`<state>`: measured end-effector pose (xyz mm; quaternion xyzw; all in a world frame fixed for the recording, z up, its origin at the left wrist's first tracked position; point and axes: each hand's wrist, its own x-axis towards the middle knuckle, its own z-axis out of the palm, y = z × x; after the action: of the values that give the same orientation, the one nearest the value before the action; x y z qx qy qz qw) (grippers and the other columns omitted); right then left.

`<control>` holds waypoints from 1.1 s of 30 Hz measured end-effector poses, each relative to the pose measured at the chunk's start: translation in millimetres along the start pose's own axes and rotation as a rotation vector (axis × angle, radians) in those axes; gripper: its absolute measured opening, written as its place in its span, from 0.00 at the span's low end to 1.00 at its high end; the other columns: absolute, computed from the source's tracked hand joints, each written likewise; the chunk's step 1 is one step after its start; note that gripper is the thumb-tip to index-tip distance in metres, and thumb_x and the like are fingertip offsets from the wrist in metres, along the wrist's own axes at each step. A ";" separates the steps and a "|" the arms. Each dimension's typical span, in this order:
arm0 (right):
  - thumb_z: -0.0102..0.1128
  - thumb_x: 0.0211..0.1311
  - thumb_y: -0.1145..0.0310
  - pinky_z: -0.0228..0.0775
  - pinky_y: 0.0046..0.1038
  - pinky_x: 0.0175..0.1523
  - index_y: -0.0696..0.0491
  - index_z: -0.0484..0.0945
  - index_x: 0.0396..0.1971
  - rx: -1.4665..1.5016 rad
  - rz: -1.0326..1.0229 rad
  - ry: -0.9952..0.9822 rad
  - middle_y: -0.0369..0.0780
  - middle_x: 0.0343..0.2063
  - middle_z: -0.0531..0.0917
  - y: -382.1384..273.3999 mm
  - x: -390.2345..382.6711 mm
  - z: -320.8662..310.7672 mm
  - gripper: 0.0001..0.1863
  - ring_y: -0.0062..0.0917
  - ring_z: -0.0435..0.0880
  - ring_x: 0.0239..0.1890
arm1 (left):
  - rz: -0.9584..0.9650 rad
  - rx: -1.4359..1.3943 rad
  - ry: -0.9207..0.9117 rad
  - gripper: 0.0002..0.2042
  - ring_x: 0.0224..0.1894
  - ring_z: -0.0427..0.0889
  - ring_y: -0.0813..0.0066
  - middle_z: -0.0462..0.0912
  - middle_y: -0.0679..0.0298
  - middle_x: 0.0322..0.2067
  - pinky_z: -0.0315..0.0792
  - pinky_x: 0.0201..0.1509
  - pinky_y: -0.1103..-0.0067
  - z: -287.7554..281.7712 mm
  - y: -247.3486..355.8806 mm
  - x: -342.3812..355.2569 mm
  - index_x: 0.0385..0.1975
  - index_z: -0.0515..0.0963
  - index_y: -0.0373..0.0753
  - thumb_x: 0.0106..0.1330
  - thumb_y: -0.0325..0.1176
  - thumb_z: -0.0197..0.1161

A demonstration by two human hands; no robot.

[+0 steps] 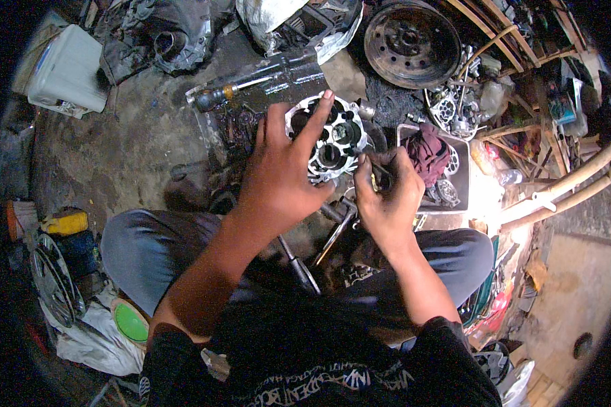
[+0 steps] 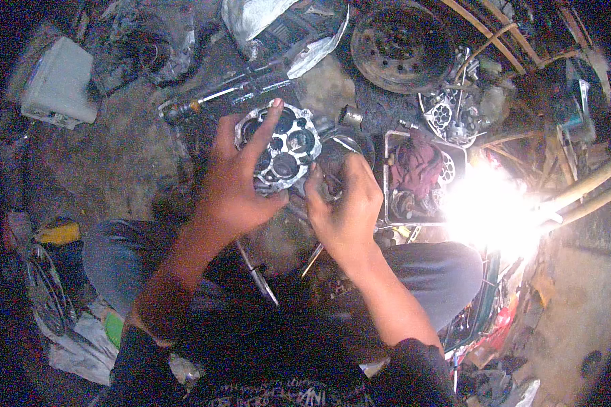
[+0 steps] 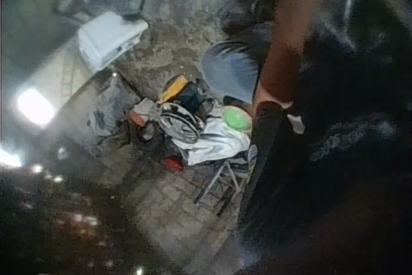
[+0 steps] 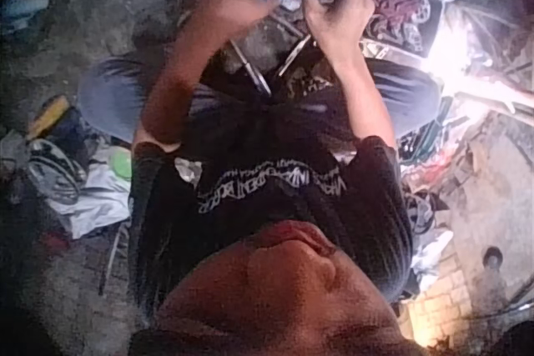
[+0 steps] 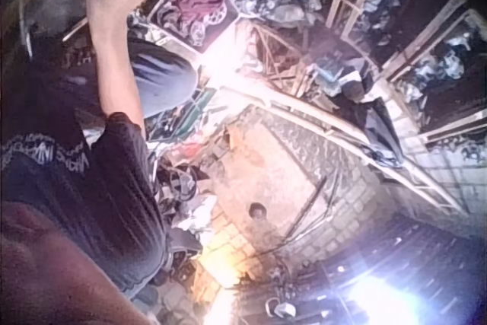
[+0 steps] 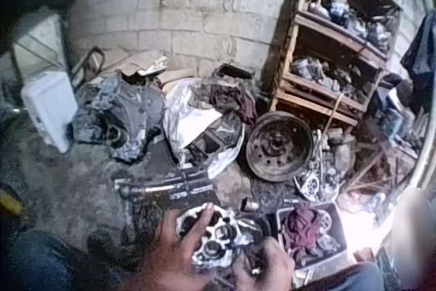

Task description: The person is sitting on the floor in a cluttered workshop, using a small tool to scrape and clean the inside of a metallic engine cylinder head. They repeatedly scrape the inner surfaces and edges of the cylinder head's chambers.

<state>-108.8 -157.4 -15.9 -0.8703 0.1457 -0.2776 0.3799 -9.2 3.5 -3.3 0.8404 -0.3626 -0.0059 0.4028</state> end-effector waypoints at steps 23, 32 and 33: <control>0.73 0.59 0.77 0.78 0.36 0.40 0.59 0.81 0.36 -0.127 -0.040 0.073 0.47 0.31 0.85 8.5 21.3 -23.0 0.09 0.41 0.88 0.34 | -0.065 0.010 -0.050 0.62 0.69 0.68 0.35 0.64 0.41 0.67 0.67 0.75 0.56 -2.9 -1.6 -1.5 0.82 0.59 0.58 0.39 0.28 0.83; 0.71 0.58 0.79 0.78 0.37 0.43 0.59 0.81 0.39 -0.073 -0.039 0.059 0.48 0.35 0.85 8.0 20.0 -17.2 0.10 0.43 0.87 0.36 | 0.069 0.098 0.050 0.57 0.59 0.72 0.37 0.67 0.43 0.59 0.69 0.67 0.54 0.4 0.3 -8.2 0.81 0.60 0.51 0.44 0.30 0.82; 0.71 0.58 0.79 0.78 0.37 0.43 0.59 0.81 0.39 -0.073 -0.046 0.046 0.48 0.35 0.85 7.0 19.9 -17.5 0.10 0.43 0.87 0.36 | 0.072 0.094 0.048 0.57 0.59 0.72 0.37 0.67 0.43 0.59 0.69 0.67 0.54 0.4 0.3 -7.9 0.81 0.60 0.50 0.44 0.30 0.81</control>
<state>-103.5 -181.5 -3.9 -0.8800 0.1445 -0.3009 0.3379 -15.3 7.9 -5.5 0.8447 -0.3826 0.0457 0.3715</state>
